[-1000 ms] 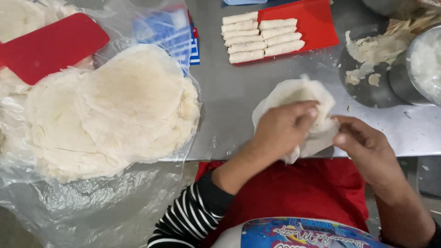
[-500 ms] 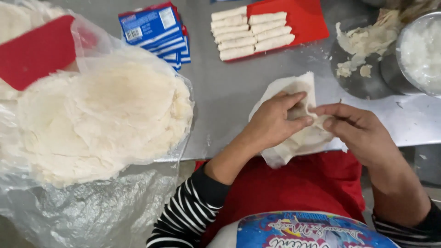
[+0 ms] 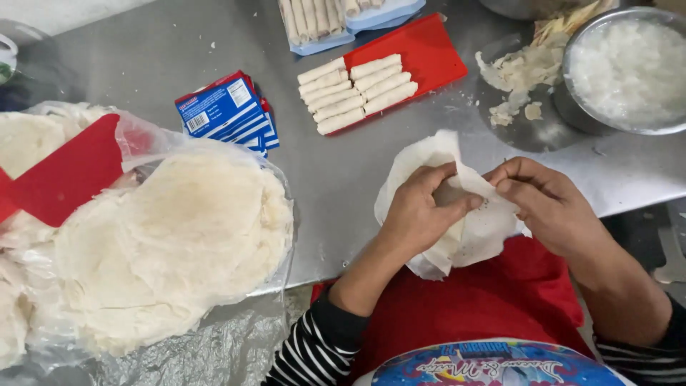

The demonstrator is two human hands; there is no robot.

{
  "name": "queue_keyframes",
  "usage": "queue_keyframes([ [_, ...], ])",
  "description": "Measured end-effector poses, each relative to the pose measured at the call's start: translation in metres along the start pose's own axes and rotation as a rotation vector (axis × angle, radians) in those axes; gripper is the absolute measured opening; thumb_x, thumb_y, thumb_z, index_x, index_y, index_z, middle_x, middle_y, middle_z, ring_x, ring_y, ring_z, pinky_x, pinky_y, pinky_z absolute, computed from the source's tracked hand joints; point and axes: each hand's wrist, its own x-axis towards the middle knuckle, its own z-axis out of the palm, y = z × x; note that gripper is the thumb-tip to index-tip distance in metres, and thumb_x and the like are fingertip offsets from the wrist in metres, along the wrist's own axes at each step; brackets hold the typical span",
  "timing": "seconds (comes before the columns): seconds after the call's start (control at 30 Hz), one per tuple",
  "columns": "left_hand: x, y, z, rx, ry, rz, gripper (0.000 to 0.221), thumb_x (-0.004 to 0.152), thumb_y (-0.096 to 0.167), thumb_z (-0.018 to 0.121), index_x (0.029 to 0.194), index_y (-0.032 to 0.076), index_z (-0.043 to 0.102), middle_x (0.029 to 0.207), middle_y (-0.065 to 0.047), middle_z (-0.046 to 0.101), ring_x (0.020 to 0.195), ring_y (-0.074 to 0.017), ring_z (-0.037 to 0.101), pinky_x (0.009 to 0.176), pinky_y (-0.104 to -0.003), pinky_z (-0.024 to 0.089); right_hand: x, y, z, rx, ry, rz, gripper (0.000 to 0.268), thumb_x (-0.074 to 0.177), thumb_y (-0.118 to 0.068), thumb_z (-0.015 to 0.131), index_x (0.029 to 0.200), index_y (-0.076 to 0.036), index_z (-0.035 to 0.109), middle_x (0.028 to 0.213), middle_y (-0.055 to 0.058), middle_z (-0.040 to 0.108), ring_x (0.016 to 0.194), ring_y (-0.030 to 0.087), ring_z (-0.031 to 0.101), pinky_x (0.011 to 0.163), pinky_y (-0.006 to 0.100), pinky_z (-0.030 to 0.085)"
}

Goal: Manually rolling lumpia by placing meat filling on wrappers and rolling them into cylinders on a production table.

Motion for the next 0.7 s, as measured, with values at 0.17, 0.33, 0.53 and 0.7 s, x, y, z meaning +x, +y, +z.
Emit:
queue_keyframes([
  [0.17, 0.014, -0.027, 0.009, -0.193, 0.19, 0.211, 0.045, 0.086, 0.044, 0.07, 0.117, 0.012, 0.076, 0.101, 0.0, 0.068, 0.089, -0.0119, 0.063, 0.084, -0.027, 0.051, 0.007, 0.008, -0.004, 0.202, 0.019, -0.066, 0.014, 0.106, -0.013, 0.054, 0.103, -0.005, 0.066, 0.059, 0.002, 0.051, 0.057, 0.012, 0.05, 0.056, 0.024, 0.038],
  [0.33, 0.02, -0.026, 0.005, -0.285, 0.372, 0.195, 0.031, 0.089, 0.035, 0.072, 0.108, 0.012, 0.079, 0.094, 0.001, 0.063, 0.079, -0.0095, 0.059, 0.08, -0.025, 0.05, 0.014, 0.014, -0.01, 0.383, -0.053, -0.051, 0.017, 0.1, -0.014, 0.051, 0.106, -0.01, 0.066, 0.108, 0.023, 0.073, 0.099, 0.037, 0.073, 0.092, 0.052, 0.059],
  [0.53, 0.008, -0.02, 0.02, -0.177, 0.334, 0.347, 0.027, 0.095, 0.034, 0.067, 0.11, 0.014, 0.077, 0.088, -0.001, 0.065, 0.081, -0.0123, 0.063, 0.082, -0.028, 0.052, 0.01, -0.008, 0.024, -0.06, -0.007, -0.008, 0.046, 0.087, -0.012, 0.07, 0.132, -0.003, 0.063, 0.108, 0.011, 0.074, 0.096, 0.019, 0.068, 0.09, 0.032, 0.055],
  [0.7, 0.009, -0.033, 0.0, -0.204, 0.36, 0.353, 0.026, 0.101, 0.032, 0.06, 0.101, 0.012, 0.076, 0.097, -0.002, 0.075, 0.097, -0.0164, 0.065, 0.096, -0.031, 0.051, 0.011, 0.0, 0.013, -0.185, 0.138, -0.041, 0.008, 0.093, -0.012, 0.078, 0.093, -0.007, 0.072, 0.081, 0.001, 0.069, 0.072, 0.008, 0.058, 0.067, 0.023, 0.048],
])
